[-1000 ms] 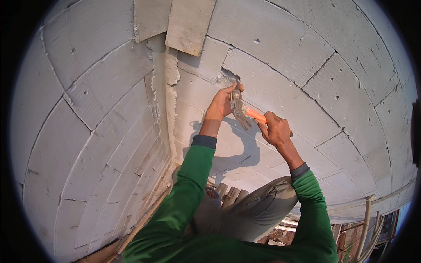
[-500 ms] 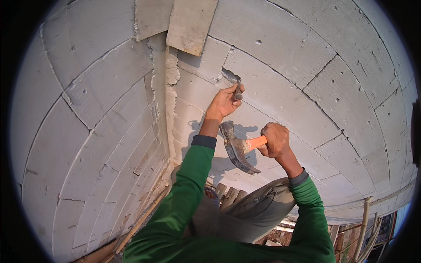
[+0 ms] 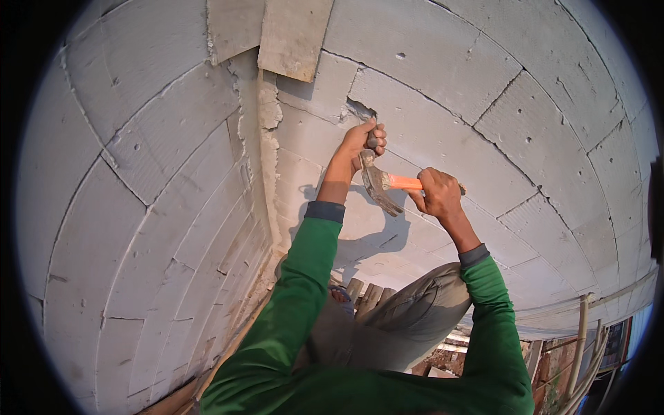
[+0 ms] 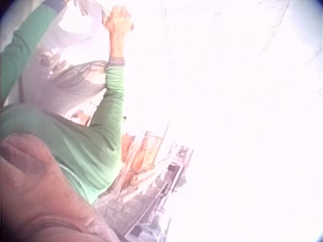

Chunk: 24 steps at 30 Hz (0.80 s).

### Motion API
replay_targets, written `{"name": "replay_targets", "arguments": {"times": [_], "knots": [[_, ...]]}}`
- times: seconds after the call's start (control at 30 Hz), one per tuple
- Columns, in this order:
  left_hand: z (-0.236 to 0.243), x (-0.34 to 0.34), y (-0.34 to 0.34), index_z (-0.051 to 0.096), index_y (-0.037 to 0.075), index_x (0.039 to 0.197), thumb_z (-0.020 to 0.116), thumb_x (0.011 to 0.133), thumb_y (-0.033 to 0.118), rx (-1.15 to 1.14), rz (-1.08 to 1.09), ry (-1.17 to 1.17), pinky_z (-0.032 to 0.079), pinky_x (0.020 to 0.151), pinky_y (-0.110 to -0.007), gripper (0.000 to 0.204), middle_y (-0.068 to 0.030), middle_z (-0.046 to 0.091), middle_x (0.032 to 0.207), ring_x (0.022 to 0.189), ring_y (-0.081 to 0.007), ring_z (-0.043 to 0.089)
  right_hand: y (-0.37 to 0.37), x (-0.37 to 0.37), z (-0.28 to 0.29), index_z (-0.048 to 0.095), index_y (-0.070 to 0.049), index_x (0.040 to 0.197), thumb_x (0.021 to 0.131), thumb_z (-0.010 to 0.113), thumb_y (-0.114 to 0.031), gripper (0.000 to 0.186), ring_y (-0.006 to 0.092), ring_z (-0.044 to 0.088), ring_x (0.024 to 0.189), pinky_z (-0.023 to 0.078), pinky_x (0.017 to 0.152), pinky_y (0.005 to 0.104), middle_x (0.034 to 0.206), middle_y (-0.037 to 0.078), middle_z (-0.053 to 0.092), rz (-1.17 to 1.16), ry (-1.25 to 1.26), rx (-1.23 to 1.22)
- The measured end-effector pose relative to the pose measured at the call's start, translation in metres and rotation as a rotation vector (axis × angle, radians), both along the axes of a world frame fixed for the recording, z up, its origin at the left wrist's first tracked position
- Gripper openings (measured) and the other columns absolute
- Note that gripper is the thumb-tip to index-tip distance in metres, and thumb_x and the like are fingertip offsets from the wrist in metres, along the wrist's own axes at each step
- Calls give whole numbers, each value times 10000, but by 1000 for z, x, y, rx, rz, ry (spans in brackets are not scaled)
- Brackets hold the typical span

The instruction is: The person uses a hammer and chisel to chip away at a white tiled wall, creating a small hole. They repeatedly strike the chisel and remove loose debris by hand.

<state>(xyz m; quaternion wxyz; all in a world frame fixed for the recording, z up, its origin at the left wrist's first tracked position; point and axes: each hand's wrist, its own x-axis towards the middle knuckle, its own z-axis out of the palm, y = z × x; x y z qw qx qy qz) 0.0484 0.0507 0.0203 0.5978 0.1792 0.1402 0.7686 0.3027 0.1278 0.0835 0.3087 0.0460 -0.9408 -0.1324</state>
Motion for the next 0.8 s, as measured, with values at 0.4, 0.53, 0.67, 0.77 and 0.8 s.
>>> {"name": "replay_targets", "arguments": {"times": [0.4, 0.53, 0.67, 0.77, 0.8], "knots": [[-185, 49, -97, 642, 83, 972, 546, 1044, 411, -507, 296, 358, 353, 428, -253, 349, 40, 521, 659, 503, -69, 467, -21, -11, -2, 517, -73, 804, 919, 684, -509, 480, 265, 559, 542, 471, 505, 384, 660, 84, 496, 100, -71, 102], [-127, 54, -64, 675, 49, 1005, 530, 1042, 402, -321, 514, 486, 368, 433, -257, 383, 23, 521, 643, 529, -59, 501, -28, -8, 4, 518, -87, 791, 897, 704, -520, 484, 248, 563, 555, 471, 511, 368, 669, 71, 500, 108, -93, 135], [-51, 33, -48, 673, -7, 1107, 504, 1058, 396, -430, 453, 629, 410, 506, -232, 440, -23, 627, 714, 580, -62, 512, -35, -7, 13, 522, -88, 793, 880, 724, -514, 480, 239, 566, 572, 474, 519, 356, 678, 63, 504, 130, -90, 168], [-37, 21, -32, 648, -16, 1145, 492, 1077, 365, -336, 346, 558, 430, 542, -236, 417, -43, 669, 793, 615, -81, 532, -35, -8, 12, 525, -87, 797, 873, 730, -515, 481, 238, 564, 572, 473, 518, 355, 678, 60, 503, 117, -87, 164], [-36, 17, -29, 638, -13, 1157, 490, 1083, 352, -297, 293, 506, 434, 548, -242, 401, -49, 680, 824, 623, -91, 539, -35, -9, 13, 525, -86, 798, 874, 729, -514, 480, 239, 566, 573, 476, 519, 356, 679, 60, 505, 122, -87, 160]]}}
